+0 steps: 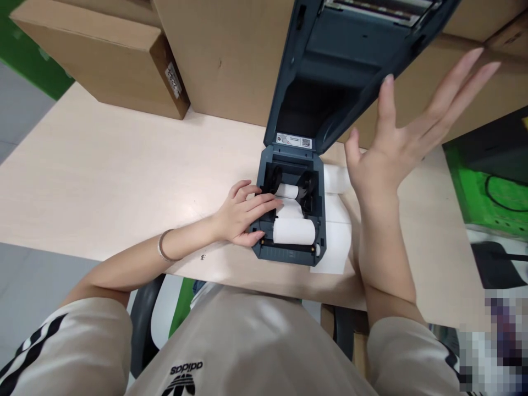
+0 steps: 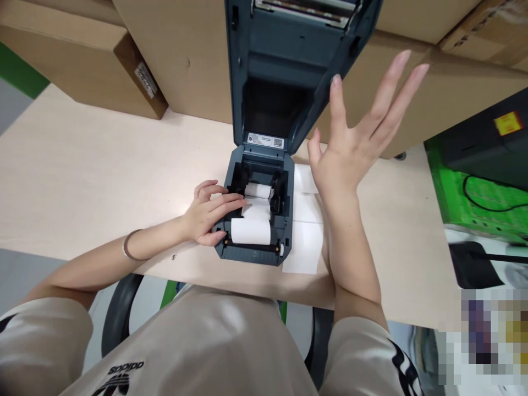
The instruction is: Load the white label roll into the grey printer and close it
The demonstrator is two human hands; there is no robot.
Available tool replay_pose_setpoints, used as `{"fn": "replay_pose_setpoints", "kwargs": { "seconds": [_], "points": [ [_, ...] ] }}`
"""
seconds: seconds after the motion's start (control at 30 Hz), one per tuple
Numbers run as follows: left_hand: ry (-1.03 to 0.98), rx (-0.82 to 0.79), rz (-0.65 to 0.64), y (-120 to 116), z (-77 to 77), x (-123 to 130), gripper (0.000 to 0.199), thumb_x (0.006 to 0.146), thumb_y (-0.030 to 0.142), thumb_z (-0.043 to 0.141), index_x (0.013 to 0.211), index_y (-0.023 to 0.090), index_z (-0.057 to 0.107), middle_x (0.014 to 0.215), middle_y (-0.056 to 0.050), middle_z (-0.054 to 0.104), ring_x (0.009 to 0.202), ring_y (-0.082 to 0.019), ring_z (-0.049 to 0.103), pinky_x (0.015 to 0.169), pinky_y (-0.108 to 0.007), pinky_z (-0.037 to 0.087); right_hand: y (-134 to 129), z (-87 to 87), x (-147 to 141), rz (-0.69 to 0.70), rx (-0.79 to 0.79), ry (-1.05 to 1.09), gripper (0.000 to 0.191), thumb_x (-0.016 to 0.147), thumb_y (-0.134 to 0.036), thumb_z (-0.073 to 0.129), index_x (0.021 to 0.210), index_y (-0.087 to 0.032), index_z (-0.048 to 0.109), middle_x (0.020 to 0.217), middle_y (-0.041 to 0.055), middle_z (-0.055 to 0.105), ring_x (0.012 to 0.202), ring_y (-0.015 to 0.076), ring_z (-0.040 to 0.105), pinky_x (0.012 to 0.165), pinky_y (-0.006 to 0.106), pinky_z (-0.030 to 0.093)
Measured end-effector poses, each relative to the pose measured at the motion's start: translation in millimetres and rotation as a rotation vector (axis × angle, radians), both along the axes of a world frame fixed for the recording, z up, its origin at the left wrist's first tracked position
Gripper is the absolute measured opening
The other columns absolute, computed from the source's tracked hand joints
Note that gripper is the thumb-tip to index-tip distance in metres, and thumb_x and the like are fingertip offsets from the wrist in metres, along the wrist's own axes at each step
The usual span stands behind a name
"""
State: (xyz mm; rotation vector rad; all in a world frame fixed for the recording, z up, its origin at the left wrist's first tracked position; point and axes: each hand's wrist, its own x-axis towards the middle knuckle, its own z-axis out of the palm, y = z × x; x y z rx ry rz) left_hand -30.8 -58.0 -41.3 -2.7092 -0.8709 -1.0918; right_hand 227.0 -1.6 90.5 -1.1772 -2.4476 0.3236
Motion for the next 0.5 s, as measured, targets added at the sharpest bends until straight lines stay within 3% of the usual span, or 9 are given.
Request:
{"fn": "replay_pose_setpoints", "kwargs": {
  "seconds": [0.13, 0.23, 0.3, 0.4, 0.5],
  "points": [
    [-0.001, 0.031, 0.022, -1, 3.0, 1, 0.068, 0.098, 0.056, 0.025, 0.148, 0.02, 0.054, 0.121, -0.005, 0.077, 0.106, -0.03, 0.051, 0.109, -0.048, 0.028, -1, -2.0, 11, -0.014, 0.1, -0.109, 0.051, 0.098, -0.057, 0.048, 0.142, -0.032, 0.06, 0.139, 0.0088, 0.063, 0.143, 0.0398, 0.046, 0.112, 0.07, 0.041],
    [0.058, 0.097, 0.058, -1, 4.0, 0, 0.071, 0.098, 0.057, 0.022, 0.153, 0.022, 0.049, 0.121, -0.003, 0.078, 0.099, -0.028, 0.052, 0.106, -0.046, 0.026, 2, -11.6, 3, -0.08, 0.234, -0.232, 0.041, 0.104, -0.04, 0.039, 0.126, -0.025, 0.07, 0.13, 0.0121, 0.068, 0.125, 0.0369, 0.059, 0.102, 0.064, 0.047],
    [0.093, 0.131, 0.061, 0, 4.8, -1, 0.072, 0.098, 0.057, 0.021, 0.155, 0.021, 0.045, 0.122, -0.004, 0.077, 0.093, -0.027, 0.051, 0.1, -0.046, 0.028, -1, -24.5, -11, -0.002, 0.215, -0.315, 0.039, 0.103, -0.029, 0.04, 0.119, -0.018, 0.073, 0.117, 0.0135, 0.072, 0.112, 0.0323, 0.065, 0.101, 0.057, 0.05],
    [0.091, 0.106, -0.03, 4, 6.6, -1, 0.071, 0.099, 0.056, 0.023, 0.152, 0.016, 0.046, 0.121, -0.01, 0.075, 0.082, -0.026, 0.047, 0.082, -0.043, 0.033, -7, -46.2, -26, 0.141, 0.116, -0.371, 0.033, 0.096, -0.018, 0.048, 0.116, -0.011, 0.074, 0.103, 0.0129, 0.074, 0.103, 0.0271, 0.068, 0.115, 0.05, 0.045],
    [0.006, 0.062, -0.116, 9, 7.9, 2, 0.063, 0.101, 0.055, 0.024, 0.133, 0.012, 0.055, 0.11, -0.015, 0.072, 0.078, -0.025, 0.046, 0.071, -0.04, 0.036, -8, -61.0, -27, 0.188, 0.058, -0.352, 0.03, 0.095, -0.016, 0.048, 0.109, -0.011, 0.074, 0.1, 0.0127, 0.073, 0.1, 0.0252, 0.068, 0.122, 0.05, 0.038]
  ]
}}
